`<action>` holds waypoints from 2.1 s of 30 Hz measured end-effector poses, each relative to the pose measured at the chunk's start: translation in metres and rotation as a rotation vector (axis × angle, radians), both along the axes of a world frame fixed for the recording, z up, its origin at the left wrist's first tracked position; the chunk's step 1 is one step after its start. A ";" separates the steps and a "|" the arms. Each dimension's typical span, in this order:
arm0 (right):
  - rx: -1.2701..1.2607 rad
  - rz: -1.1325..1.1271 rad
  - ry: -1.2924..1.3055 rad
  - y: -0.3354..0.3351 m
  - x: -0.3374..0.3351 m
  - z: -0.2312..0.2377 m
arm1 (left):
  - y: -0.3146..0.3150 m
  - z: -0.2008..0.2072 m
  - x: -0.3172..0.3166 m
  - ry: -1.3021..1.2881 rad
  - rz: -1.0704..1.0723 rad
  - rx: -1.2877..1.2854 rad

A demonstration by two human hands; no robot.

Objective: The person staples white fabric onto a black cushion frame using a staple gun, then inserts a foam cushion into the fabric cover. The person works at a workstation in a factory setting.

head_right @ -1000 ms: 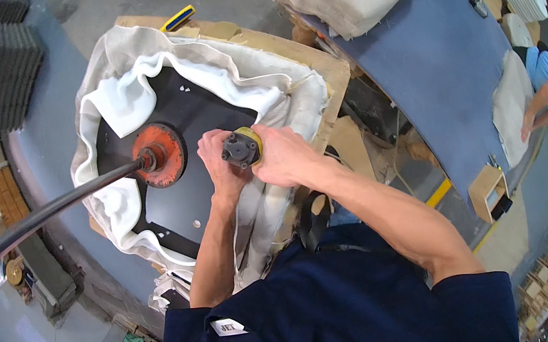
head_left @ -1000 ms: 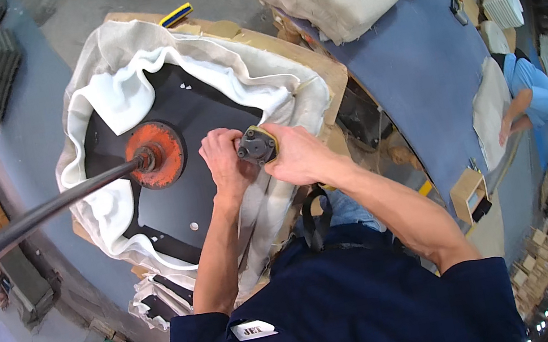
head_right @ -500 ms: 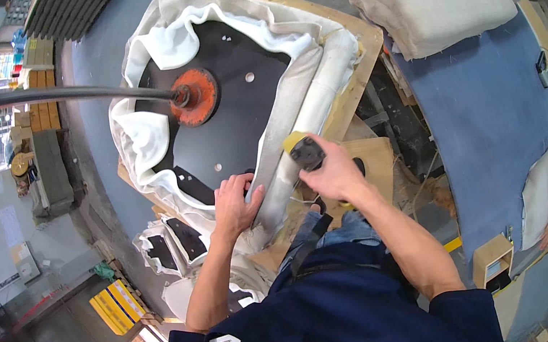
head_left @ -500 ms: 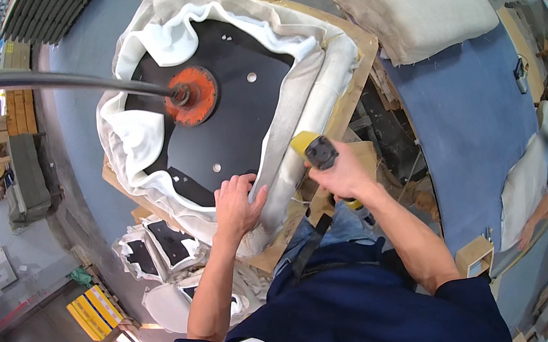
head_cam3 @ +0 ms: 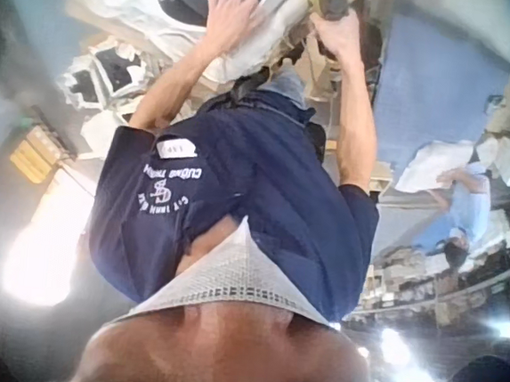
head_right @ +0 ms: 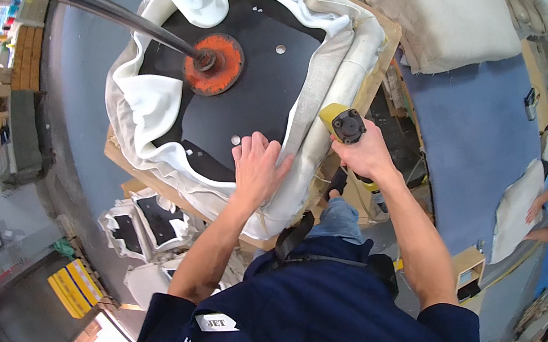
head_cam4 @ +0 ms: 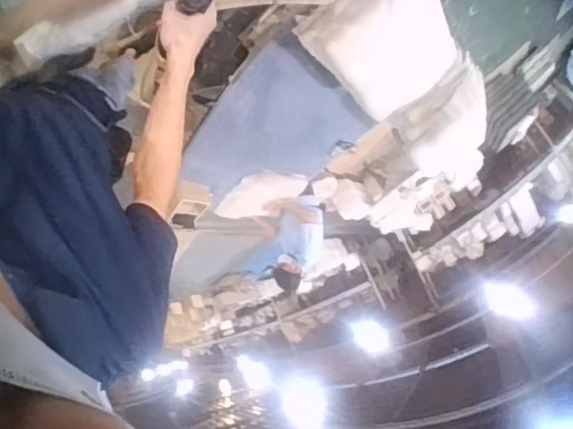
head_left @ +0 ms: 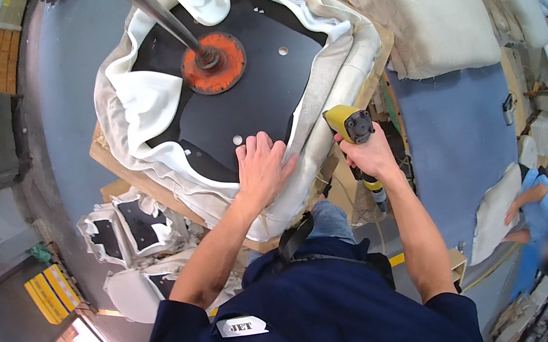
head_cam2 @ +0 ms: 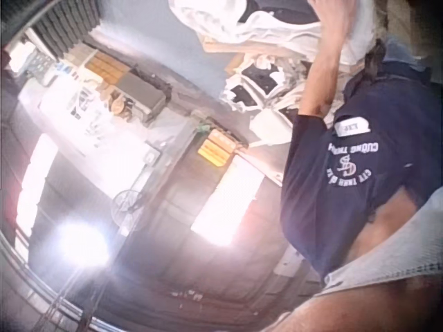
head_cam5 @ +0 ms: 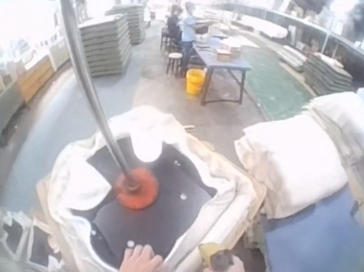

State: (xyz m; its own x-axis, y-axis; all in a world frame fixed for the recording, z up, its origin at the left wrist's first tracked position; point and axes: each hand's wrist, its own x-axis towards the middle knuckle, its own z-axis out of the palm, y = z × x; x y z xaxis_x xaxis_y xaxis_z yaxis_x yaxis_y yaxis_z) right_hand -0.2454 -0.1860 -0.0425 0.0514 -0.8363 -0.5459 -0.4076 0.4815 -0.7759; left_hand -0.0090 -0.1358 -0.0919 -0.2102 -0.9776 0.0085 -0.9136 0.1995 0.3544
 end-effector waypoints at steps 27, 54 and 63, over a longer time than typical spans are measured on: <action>0.246 0.515 0.178 -0.008 0.086 0.021 | -0.005 -0.053 0.030 0.210 0.174 -0.233; -0.039 -0.161 -0.036 -0.018 -0.024 -0.006 | -0.048 -0.016 -0.005 -0.002 -0.645 -0.125; 0.035 -0.137 -0.047 -0.033 -0.006 0.005 | -0.077 -0.041 0.002 -0.017 -0.634 -0.103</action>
